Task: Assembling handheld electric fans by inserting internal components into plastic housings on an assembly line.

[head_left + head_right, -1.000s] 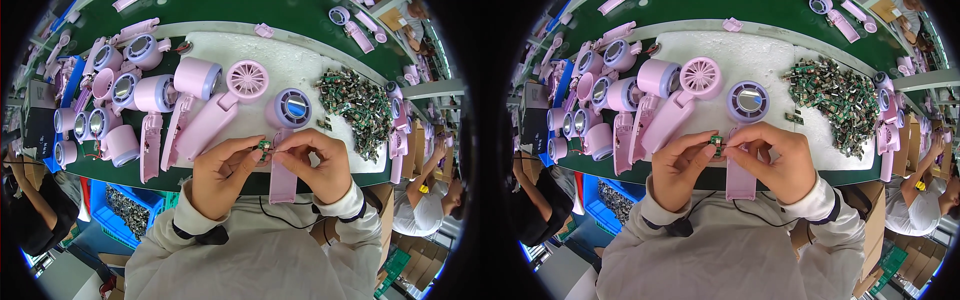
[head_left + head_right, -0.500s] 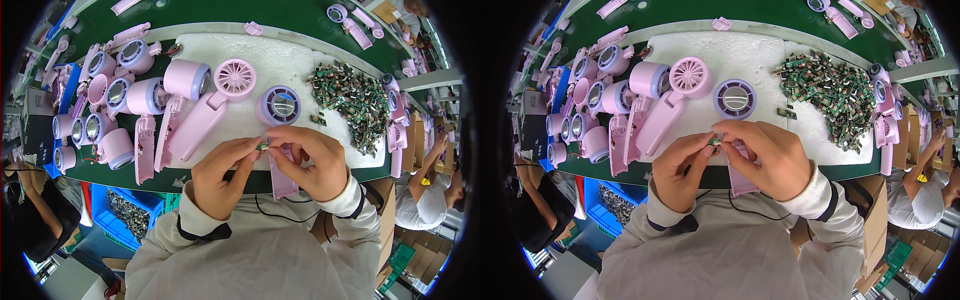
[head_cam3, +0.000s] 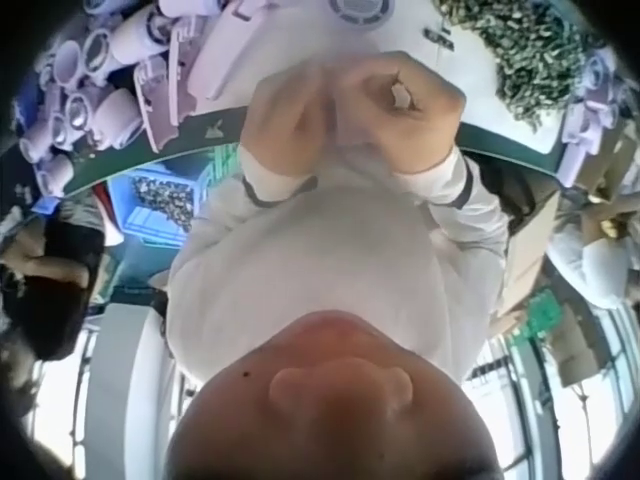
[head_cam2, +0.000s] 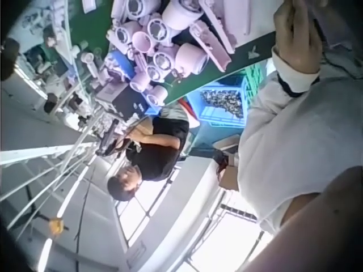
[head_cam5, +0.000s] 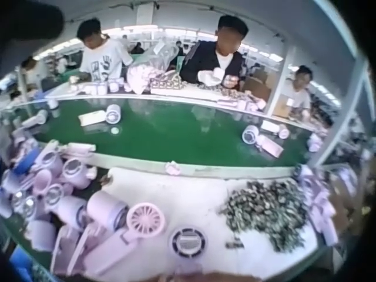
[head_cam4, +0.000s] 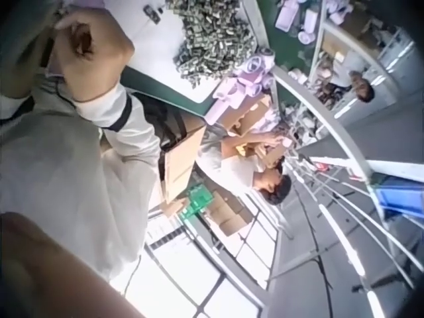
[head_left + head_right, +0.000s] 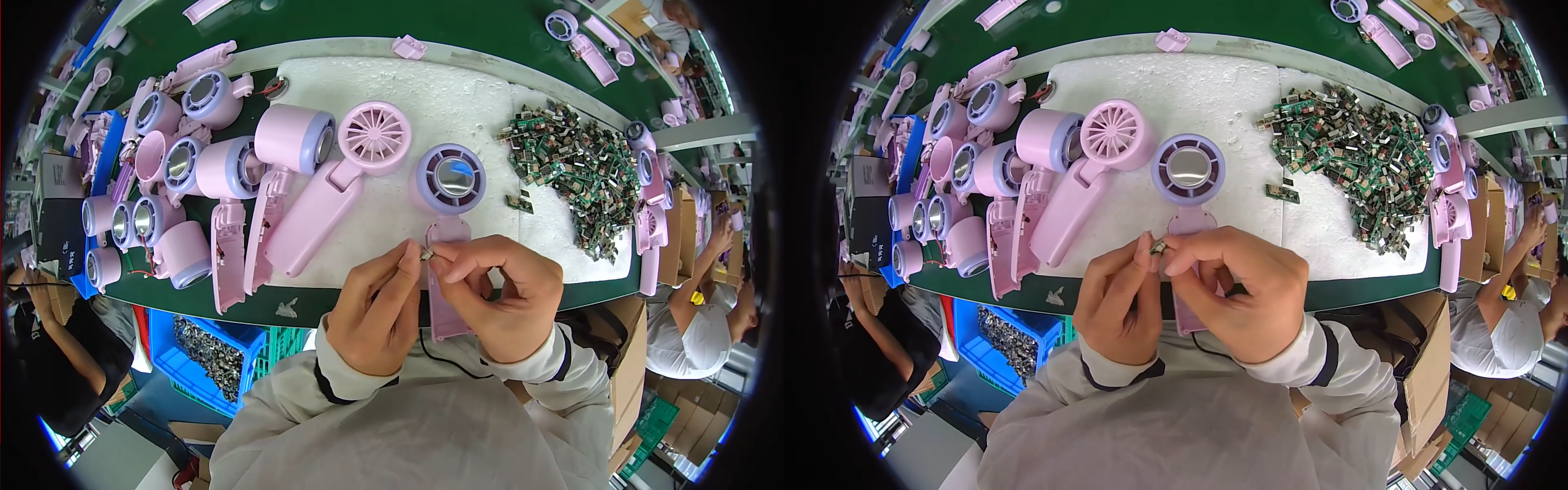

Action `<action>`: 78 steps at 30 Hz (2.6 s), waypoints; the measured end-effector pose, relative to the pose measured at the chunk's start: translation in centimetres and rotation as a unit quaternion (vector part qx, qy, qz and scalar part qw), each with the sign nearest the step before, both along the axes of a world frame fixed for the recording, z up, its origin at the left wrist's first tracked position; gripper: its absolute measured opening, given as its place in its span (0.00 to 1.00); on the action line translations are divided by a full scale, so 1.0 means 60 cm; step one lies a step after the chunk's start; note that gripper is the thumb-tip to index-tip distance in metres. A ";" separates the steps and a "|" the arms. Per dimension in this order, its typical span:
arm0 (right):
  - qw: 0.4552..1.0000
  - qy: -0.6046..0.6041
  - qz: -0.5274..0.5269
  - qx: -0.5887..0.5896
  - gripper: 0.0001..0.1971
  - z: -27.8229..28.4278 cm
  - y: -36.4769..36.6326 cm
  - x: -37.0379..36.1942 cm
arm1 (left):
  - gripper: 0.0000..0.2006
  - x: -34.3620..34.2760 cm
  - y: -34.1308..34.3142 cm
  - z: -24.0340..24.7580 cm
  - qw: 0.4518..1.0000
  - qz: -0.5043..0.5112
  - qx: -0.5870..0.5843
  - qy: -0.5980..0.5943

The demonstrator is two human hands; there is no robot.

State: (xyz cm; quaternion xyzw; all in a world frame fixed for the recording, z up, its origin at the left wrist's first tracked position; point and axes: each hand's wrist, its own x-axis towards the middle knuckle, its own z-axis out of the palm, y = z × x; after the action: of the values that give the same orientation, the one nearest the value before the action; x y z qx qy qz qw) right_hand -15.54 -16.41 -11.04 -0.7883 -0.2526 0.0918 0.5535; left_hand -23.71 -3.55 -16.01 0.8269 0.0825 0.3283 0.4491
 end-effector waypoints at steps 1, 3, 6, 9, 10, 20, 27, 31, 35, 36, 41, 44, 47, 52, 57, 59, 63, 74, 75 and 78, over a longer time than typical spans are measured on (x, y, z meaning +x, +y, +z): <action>1.000 0.013 0.002 -0.007 0.08 0.001 0.000 -0.004 | 0.18 0.001 -0.002 -0.003 1.000 -0.001 -0.003 0.000; 0.999 0.027 0.003 -0.016 0.09 0.000 0.002 -0.005 | 0.20 0.004 -0.003 -0.009 1.000 0.018 0.009 -0.008; 0.995 0.084 -0.021 0.042 0.10 -0.011 0.008 0.007 | 0.20 0.001 0.003 -0.009 1.000 0.012 0.014 -0.013; 0.994 0.082 -0.030 0.061 0.10 -0.013 0.013 0.006 | 0.20 0.001 0.007 -0.006 1.000 -0.018 0.015 -0.014; 0.993 0.084 -0.032 0.071 0.10 -0.014 0.014 0.003 | 0.20 -0.001 0.006 -0.007 1.000 -0.015 0.018 -0.016; 0.999 -0.011 0.036 0.008 0.10 0.003 0.010 0.030 | 0.19 0.001 0.017 -0.003 0.999 -0.027 -0.001 -0.027; 0.983 -0.040 0.162 -0.072 0.15 0.074 0.001 0.132 | 0.22 0.038 0.014 0.048 0.986 -0.074 -0.147 -0.028; 0.986 0.133 0.094 -0.016 0.17 0.100 -0.025 0.326 | 0.24 0.075 -0.001 0.058 0.983 -0.176 -0.005 0.045; 0.988 0.151 -0.037 -0.013 0.18 0.076 -0.095 0.535 | 0.23 0.111 -0.074 0.014 0.978 -0.134 0.154 0.047; 0.986 0.127 -0.101 -0.023 0.17 0.069 -0.115 0.576 | 0.21 0.116 -0.094 0.000 0.973 -0.113 0.195 0.042; 0.971 0.000 -0.132 -0.199 0.18 0.059 -0.048 0.677 | 0.13 0.126 -0.120 -0.018 0.975 -0.074 0.209 0.030; 0.972 -0.073 -0.013 -0.222 0.20 0.072 0.115 0.646 | 0.09 0.132 -0.113 -0.012 0.976 -0.058 0.207 0.034; 0.941 -0.135 0.070 -0.303 0.29 0.025 0.268 0.647 | 0.08 0.134 -0.116 -0.017 0.977 -0.062 0.202 0.027; 0.879 -0.287 0.030 -0.379 0.44 -0.023 0.420 0.591 | 0.11 0.070 -0.055 0.005 0.978 -0.110 0.179 0.001; 0.889 -0.287 0.084 -0.347 0.49 -0.036 0.483 0.606 | 0.16 -0.004 0.032 0.011 0.979 -0.063 0.192 0.040; 0.909 -0.276 0.076 -0.302 0.49 -0.078 0.479 0.644 | 0.19 -0.011 0.027 0.004 0.967 -0.070 0.236 0.073; 0.917 -0.263 0.044 -0.296 0.45 -0.085 0.475 0.632 | 0.18 -0.006 0.033 0.009 0.960 -0.123 0.221 0.119; 0.993 0.075 0.034 -0.087 0.28 0.100 0.206 0.459 | 0.22 -0.013 0.106 0.002 0.961 -0.246 0.126 0.024; 0.989 0.086 0.044 -0.114 0.30 0.118 0.157 0.433 | 0.22 -0.012 0.109 0.000 0.964 -0.243 0.107 0.023; 0.980 0.025 0.126 -0.153 0.34 0.139 0.046 0.337 | 0.26 -0.014 0.110 -0.012 0.969 -0.240 0.055 -0.031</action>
State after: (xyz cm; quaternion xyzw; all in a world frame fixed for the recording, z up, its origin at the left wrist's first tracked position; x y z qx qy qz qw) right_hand 4.69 -13.66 -2.69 -0.8233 -0.3183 0.2182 0.4162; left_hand -24.57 3.02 -16.76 0.8354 -0.1498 0.2403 0.4711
